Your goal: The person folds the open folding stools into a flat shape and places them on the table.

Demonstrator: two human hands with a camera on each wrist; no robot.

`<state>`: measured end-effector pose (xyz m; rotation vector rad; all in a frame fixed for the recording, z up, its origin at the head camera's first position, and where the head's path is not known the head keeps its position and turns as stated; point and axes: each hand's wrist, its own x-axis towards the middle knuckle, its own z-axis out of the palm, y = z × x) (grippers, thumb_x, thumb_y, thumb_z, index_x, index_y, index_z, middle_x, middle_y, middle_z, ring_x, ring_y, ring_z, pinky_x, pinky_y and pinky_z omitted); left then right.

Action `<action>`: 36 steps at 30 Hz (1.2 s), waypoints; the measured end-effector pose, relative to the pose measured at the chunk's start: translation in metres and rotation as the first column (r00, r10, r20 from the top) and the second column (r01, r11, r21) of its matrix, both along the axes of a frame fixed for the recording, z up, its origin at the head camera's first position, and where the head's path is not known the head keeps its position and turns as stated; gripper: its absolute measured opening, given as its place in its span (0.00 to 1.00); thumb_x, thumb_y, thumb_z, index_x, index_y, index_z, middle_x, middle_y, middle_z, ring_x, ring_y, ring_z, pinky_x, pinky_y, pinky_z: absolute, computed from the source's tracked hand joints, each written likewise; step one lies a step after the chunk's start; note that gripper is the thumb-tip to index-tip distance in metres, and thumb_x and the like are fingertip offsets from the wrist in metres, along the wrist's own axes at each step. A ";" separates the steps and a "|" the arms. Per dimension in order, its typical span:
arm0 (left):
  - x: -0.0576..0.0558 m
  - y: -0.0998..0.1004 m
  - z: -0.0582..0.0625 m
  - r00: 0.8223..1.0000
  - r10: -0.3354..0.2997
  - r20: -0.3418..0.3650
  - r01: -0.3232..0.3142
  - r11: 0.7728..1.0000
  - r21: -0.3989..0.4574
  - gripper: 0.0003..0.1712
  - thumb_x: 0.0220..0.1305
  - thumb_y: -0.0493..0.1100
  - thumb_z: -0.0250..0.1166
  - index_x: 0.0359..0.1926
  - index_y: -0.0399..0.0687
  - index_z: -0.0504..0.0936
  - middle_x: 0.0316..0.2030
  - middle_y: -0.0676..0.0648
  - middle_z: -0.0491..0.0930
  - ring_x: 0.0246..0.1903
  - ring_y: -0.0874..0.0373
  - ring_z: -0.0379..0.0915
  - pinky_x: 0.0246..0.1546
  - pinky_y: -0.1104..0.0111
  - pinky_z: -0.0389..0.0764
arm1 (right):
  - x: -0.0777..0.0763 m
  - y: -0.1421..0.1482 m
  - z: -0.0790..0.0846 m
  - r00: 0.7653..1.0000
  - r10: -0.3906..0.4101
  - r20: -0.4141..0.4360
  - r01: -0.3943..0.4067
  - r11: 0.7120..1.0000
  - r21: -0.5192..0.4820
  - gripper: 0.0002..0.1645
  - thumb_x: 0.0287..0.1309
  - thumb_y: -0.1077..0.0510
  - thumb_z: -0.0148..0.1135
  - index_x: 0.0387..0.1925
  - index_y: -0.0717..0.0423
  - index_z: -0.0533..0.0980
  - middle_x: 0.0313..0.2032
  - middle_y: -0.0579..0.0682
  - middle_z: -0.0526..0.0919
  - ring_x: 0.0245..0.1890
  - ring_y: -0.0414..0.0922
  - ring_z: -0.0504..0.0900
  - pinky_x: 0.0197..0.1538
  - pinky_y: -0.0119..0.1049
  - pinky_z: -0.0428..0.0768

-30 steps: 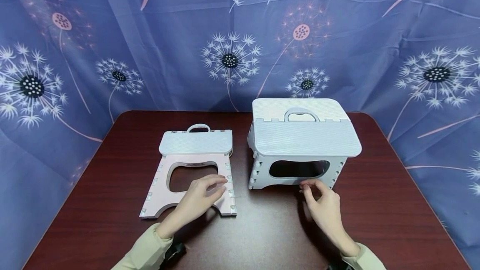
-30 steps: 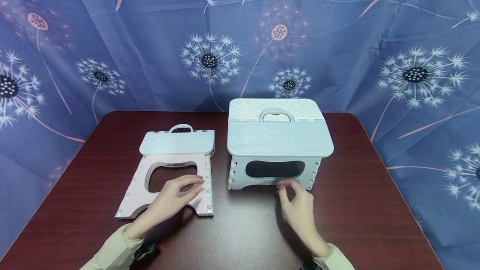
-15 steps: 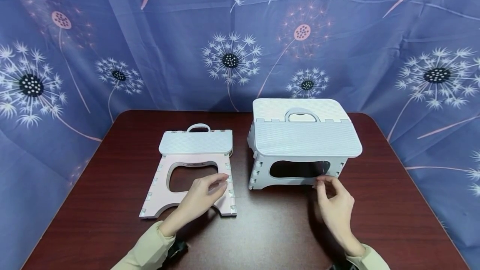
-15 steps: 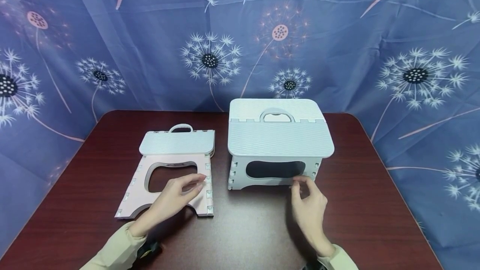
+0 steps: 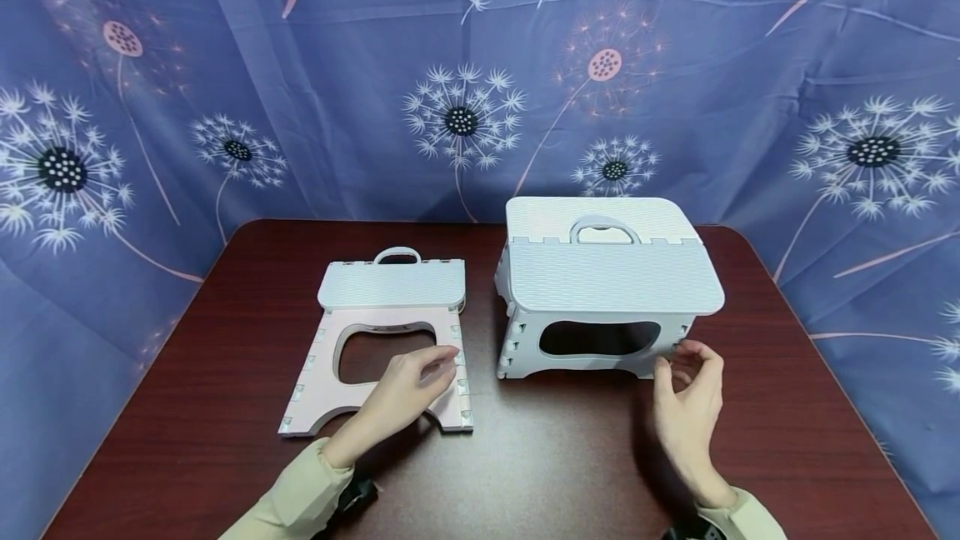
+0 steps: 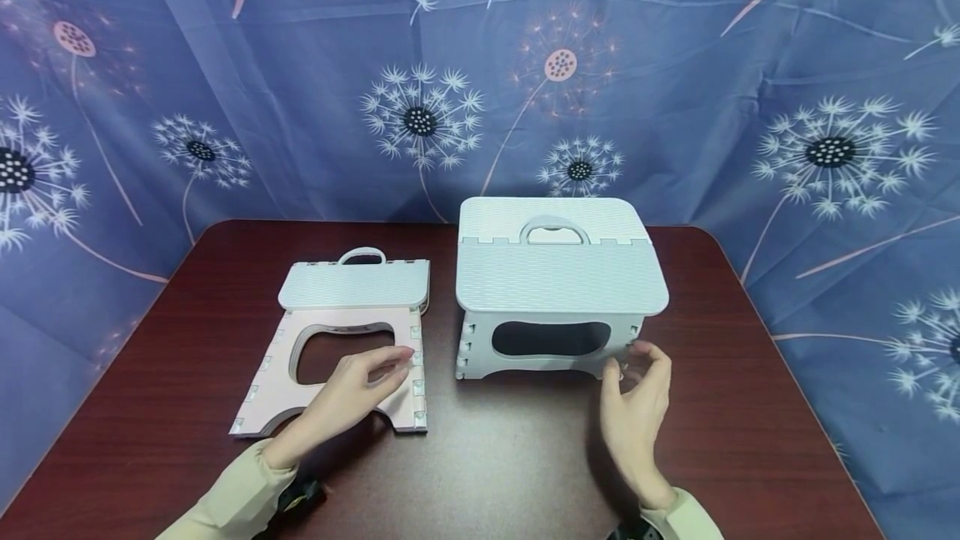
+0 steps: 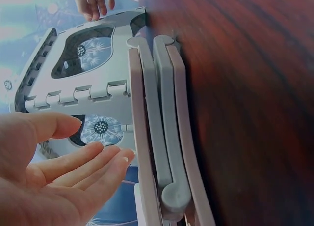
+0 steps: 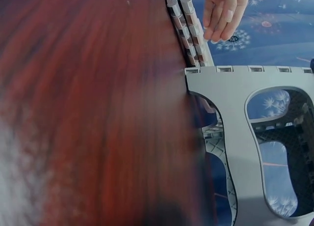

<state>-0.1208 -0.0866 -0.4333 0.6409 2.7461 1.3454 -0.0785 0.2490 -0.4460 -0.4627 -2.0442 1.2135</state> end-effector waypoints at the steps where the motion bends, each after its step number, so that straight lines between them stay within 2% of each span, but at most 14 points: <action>1: 0.000 0.000 0.000 1.000 0.000 -0.004 0.000 1.000 0.000 0.17 0.65 0.39 0.62 0.54 0.41 0.80 0.49 0.45 0.84 0.49 0.54 0.80 0.50 0.61 0.79 | -0.001 0.001 -0.001 1.000 -0.004 0.001 0.004 1.000 -0.012 0.20 0.56 0.70 0.55 0.51 0.69 0.66 0.41 0.31 0.67 0.36 0.28 0.73 0.42 0.13 0.69; 4: -0.001 0.002 -0.001 1.000 -0.004 -0.006 0.005 1.000 0.004 0.17 0.65 0.39 0.62 0.54 0.40 0.80 0.49 0.44 0.84 0.48 0.53 0.80 0.49 0.60 0.80 | -0.003 0.002 -0.002 1.000 -0.012 0.015 0.013 0.999 -0.031 0.23 0.54 0.71 0.55 0.54 0.68 0.64 0.42 0.29 0.63 0.38 0.30 0.73 0.43 0.13 0.68; 7: -0.001 0.003 -0.001 1.000 -0.013 -0.015 0.013 1.000 0.000 0.17 0.64 0.39 0.62 0.54 0.39 0.80 0.49 0.43 0.84 0.48 0.52 0.80 0.49 0.60 0.80 | -0.004 0.004 -0.004 1.000 -0.007 0.030 0.008 0.999 -0.032 0.26 0.54 0.71 0.55 0.55 0.69 0.64 0.43 0.32 0.63 0.39 0.30 0.72 0.44 0.12 0.67; 13: -0.005 0.004 0.002 1.000 -0.004 -0.011 0.004 1.000 -0.004 0.20 0.64 0.38 0.62 0.56 0.37 0.79 0.51 0.40 0.83 0.50 0.49 0.80 0.51 0.59 0.79 | -0.006 0.008 -0.005 0.993 0.044 0.113 -0.044 0.999 0.002 0.28 0.55 0.69 0.54 0.59 0.69 0.63 0.51 0.54 0.68 0.42 0.27 0.68 0.46 0.10 0.63; 15: -0.006 0.006 0.004 1.000 -0.007 -0.005 0.007 1.000 -0.005 0.21 0.64 0.39 0.63 0.57 0.37 0.78 0.51 0.40 0.82 0.50 0.48 0.80 0.52 0.58 0.79 | -0.007 0.009 -0.004 0.985 0.074 0.157 -0.073 0.997 -0.012 0.28 0.59 0.67 0.53 0.61 0.68 0.63 0.53 0.58 0.70 0.45 0.28 0.68 0.47 0.10 0.62; 18: -0.008 0.010 0.005 1.000 -0.026 0.000 0.026 1.000 -0.010 0.22 0.64 0.40 0.63 0.58 0.36 0.77 0.51 0.39 0.82 0.50 0.47 0.80 0.52 0.56 0.78 | -0.008 0.010 -0.002 0.970 0.116 0.216 -0.108 0.993 -0.052 0.27 0.63 0.63 0.51 0.63 0.66 0.61 0.57 0.60 0.71 0.51 0.33 0.70 0.50 0.10 0.63; 21: -0.009 0.017 0.005 0.998 -0.057 -0.017 0.057 0.998 -0.027 0.24 0.64 0.41 0.63 0.59 0.35 0.76 0.51 0.39 0.82 0.51 0.48 0.80 0.52 0.55 0.78 | -0.010 0.013 0.000 0.953 0.147 0.267 -0.132 0.989 -0.073 0.28 0.66 0.60 0.49 0.65 0.64 0.60 0.60 0.60 0.71 0.57 0.44 0.72 0.50 0.09 0.63; 26: -0.010 0.030 0.003 0.993 -0.111 -0.043 0.109 0.993 -0.045 0.26 0.64 0.42 0.64 0.60 0.32 0.74 0.55 0.36 0.79 0.49 0.49 0.79 0.54 0.54 0.77 | -0.011 0.019 0.001 0.933 0.176 0.315 -0.163 0.984 -0.065 0.28 0.67 0.58 0.49 0.65 0.63 0.60 0.61 0.62 0.71 0.60 0.55 0.73 0.47 0.06 0.61; 27: -0.010 0.033 0.003 0.992 -0.118 -0.044 0.116 0.992 -0.049 0.26 0.64 0.42 0.63 0.60 0.32 0.74 0.56 0.36 0.78 0.50 0.49 0.78 0.54 0.55 0.77 | -0.011 0.020 0.001 0.928 0.175 0.328 -0.166 0.984 -0.056 0.28 0.67 0.58 0.49 0.65 0.63 0.60 0.61 0.63 0.71 0.60 0.55 0.73 0.49 0.09 0.62; 28: -0.010 0.035 0.003 0.991 -0.125 -0.043 0.123 0.991 -0.051 0.27 0.64 0.42 0.63 0.60 0.31 0.73 0.56 0.35 0.78 0.44 0.52 0.79 0.53 0.55 0.77 | -0.011 0.021 0.002 0.924 0.180 0.338 -0.175 0.984 -0.046 0.28 0.67 0.58 0.49 0.65 0.63 0.60 0.61 0.64 0.71 0.60 0.56 0.73 0.52 0.14 0.65; 30: -0.011 0.038 0.002 0.990 -0.137 -0.040 0.135 0.989 -0.055 0.28 0.65 0.43 0.63 0.61 0.31 0.72 0.47 0.34 0.82 0.30 0.57 0.78 0.50 0.57 0.78 | -0.010 0.023 0.001 0.913 0.183 0.364 -0.186 0.982 -0.028 0.29 0.66 0.58 0.50 0.66 0.63 0.60 0.60 0.65 0.72 0.60 0.57 0.73 0.57 0.26 0.68; 32: -0.012 0.041 0.001 0.989 -0.142 -0.043 0.139 0.989 -0.059 0.28 0.65 0.43 0.63 0.61 0.30 0.72 0.47 0.34 0.82 0.26 0.58 0.74 0.49 0.57 0.79 | -0.010 0.024 0.001 0.903 0.184 0.387 -0.196 0.981 -0.009 0.29 0.66 0.58 0.50 0.66 0.62 0.60 0.60 0.66 0.72 0.60 0.58 0.73 0.59 0.40 0.67; 34: -0.012 0.043 0.000 0.988 -0.143 -0.052 0.139 0.988 -0.066 0.28 0.64 0.43 0.64 0.61 0.30 0.72 0.46 0.35 0.83 0.25 0.58 0.75 0.48 0.58 0.79 | -0.010 0.025 0.000 0.897 0.192 0.399 -0.209 0.978 -0.001 0.29 0.66 0.58 0.51 0.66 0.62 0.60 0.59 0.67 0.72 0.60 0.58 0.72 0.59 0.48 0.65; 36: -0.013 0.044 -0.002 0.987 -0.146 -0.068 0.141 0.987 -0.074 0.28 0.63 0.42 0.64 0.60 0.30 0.72 0.50 0.34 0.81 0.38 0.50 0.81 0.50 0.56 0.79 | -0.010 0.026 0.000 0.892 0.193 0.408 -0.213 0.977 0.003 0.29 0.66 0.57 0.51 0.66 0.62 0.60 0.59 0.66 0.72 0.60 0.57 0.72 0.58 0.42 0.66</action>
